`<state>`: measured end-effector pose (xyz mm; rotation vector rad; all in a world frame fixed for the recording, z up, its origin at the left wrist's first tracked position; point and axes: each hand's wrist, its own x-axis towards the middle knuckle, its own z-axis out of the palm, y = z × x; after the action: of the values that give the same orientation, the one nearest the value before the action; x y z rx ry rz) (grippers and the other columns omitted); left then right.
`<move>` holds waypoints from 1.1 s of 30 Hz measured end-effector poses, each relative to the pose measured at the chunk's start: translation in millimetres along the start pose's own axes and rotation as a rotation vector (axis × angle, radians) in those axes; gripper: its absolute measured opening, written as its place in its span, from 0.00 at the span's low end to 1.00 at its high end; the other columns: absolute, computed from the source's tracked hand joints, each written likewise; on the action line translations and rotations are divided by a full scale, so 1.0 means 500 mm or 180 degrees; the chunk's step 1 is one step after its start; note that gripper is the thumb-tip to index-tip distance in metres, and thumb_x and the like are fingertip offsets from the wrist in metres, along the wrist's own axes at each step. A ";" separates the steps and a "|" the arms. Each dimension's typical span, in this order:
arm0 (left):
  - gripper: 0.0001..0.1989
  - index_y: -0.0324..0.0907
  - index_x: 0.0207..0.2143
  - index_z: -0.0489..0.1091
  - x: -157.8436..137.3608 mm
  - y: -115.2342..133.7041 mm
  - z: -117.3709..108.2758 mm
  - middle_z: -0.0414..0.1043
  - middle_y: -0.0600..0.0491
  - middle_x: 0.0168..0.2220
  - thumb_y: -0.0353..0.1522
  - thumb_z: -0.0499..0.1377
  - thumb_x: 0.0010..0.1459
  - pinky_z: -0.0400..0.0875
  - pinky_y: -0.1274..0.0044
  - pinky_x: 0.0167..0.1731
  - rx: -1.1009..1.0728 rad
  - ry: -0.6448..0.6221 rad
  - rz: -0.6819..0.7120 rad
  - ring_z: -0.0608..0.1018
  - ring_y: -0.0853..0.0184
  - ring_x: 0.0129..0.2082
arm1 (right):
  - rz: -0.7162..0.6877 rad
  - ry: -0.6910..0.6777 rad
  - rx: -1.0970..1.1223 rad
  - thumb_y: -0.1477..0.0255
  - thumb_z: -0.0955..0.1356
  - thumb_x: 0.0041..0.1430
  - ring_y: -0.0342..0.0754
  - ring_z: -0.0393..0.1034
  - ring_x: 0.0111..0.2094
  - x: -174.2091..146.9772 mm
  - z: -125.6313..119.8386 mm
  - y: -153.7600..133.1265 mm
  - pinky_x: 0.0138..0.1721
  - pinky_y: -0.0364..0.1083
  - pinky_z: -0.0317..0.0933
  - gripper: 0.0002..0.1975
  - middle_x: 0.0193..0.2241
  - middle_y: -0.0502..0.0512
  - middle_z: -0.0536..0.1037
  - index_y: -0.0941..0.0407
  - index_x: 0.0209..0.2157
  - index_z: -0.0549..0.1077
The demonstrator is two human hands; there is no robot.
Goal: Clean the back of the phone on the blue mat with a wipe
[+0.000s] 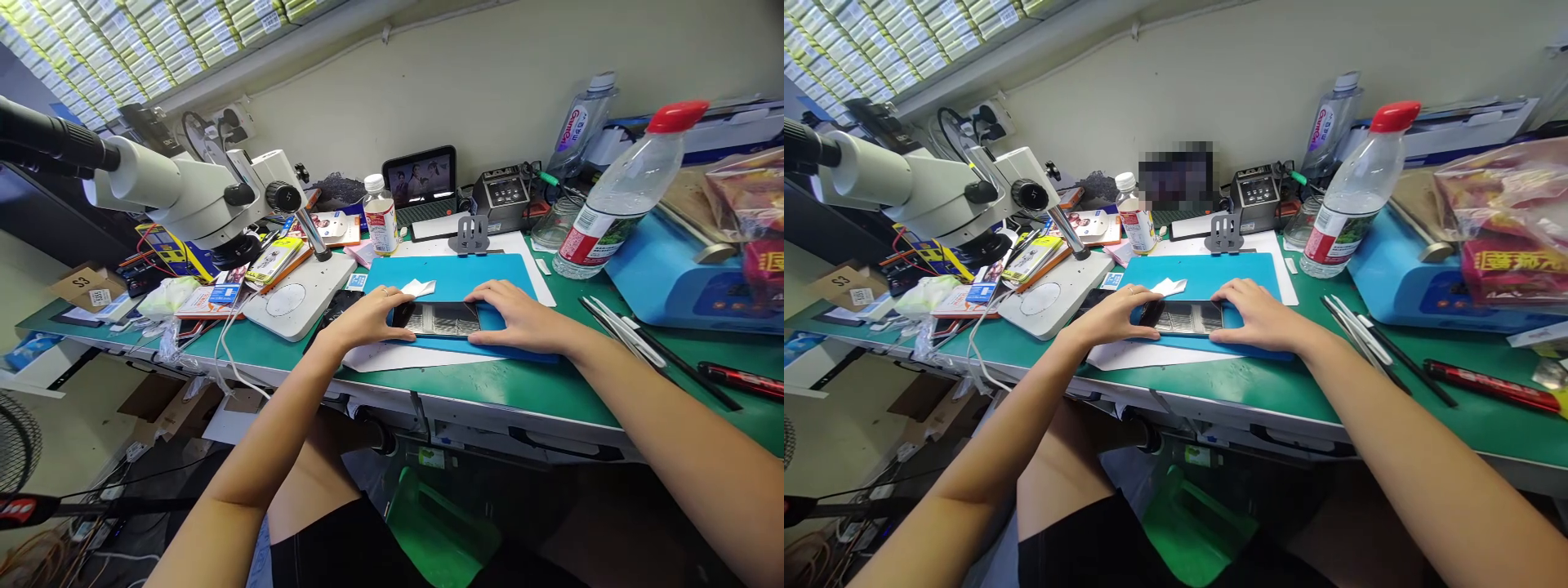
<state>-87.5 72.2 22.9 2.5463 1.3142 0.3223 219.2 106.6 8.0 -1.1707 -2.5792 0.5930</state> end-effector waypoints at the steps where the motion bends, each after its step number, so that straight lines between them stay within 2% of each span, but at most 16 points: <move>1: 0.32 0.47 0.61 0.66 0.002 0.000 -0.001 0.71 0.47 0.55 0.45 0.67 0.58 0.66 0.67 0.55 0.0015 -0.0022 -0.0005 0.72 0.55 0.56 | 0.0013 -0.0004 0.0002 0.42 0.69 0.50 0.70 0.63 0.57 0.000 0.000 -0.001 0.55 0.67 0.62 0.37 0.53 0.63 0.72 0.49 0.55 0.72; 12: 0.33 0.45 0.62 0.67 0.006 0.003 0.000 0.74 0.47 0.53 0.44 0.68 0.57 0.67 0.67 0.53 0.0019 0.0028 -0.0047 0.73 0.54 0.53 | -0.0012 0.0001 -0.0056 0.43 0.69 0.50 0.69 0.64 0.56 0.001 0.001 0.000 0.55 0.66 0.63 0.37 0.53 0.64 0.72 0.51 0.55 0.72; 16: 0.31 0.46 0.61 0.66 -0.005 0.007 0.006 0.72 0.47 0.57 0.43 0.68 0.58 0.65 0.65 0.57 -0.0078 0.0123 -0.0040 0.71 0.54 0.56 | -0.0023 0.0013 -0.0062 0.43 0.68 0.51 0.69 0.64 0.56 0.002 -0.001 -0.002 0.54 0.66 0.64 0.36 0.53 0.63 0.73 0.50 0.55 0.72; 19: 0.33 0.46 0.65 0.61 -0.014 0.011 0.010 0.69 0.46 0.61 0.42 0.66 0.60 0.64 0.65 0.58 -0.0195 0.0164 -0.0094 0.69 0.54 0.59 | -0.0039 0.0018 -0.0074 0.42 0.69 0.51 0.69 0.64 0.56 0.000 0.000 -0.002 0.55 0.66 0.64 0.36 0.53 0.63 0.73 0.50 0.55 0.72; 24: 0.42 0.48 0.70 0.52 -0.019 0.014 0.009 0.68 0.45 0.61 0.42 0.68 0.58 0.65 0.62 0.58 -0.0336 0.0092 -0.0328 0.69 0.52 0.60 | -0.0090 0.0062 -0.0085 0.42 0.68 0.51 0.69 0.65 0.56 0.000 0.002 0.002 0.54 0.67 0.63 0.35 0.52 0.62 0.73 0.48 0.55 0.72; 28: 0.37 0.46 0.67 0.56 -0.025 0.026 0.016 0.63 0.43 0.65 0.43 0.65 0.61 0.61 0.63 0.63 -0.0056 0.0302 -0.0154 0.65 0.53 0.65 | -0.0082 0.0048 -0.0072 0.42 0.68 0.51 0.69 0.65 0.56 0.000 0.002 0.003 0.55 0.67 0.63 0.35 0.53 0.62 0.73 0.48 0.55 0.72; 33: 0.26 0.41 0.61 0.66 -0.033 0.061 0.039 0.65 0.42 0.63 0.45 0.59 0.66 0.62 0.65 0.63 0.0290 0.0313 0.0244 0.66 0.54 0.63 | -0.0054 0.0021 -0.0031 0.43 0.69 0.51 0.69 0.64 0.56 -0.002 0.000 0.000 0.55 0.67 0.63 0.36 0.53 0.63 0.73 0.50 0.55 0.72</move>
<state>-67.5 39.4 13.3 2.6932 1.2955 0.4168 219.7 105.9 7.8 -1.1506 -2.5868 0.5726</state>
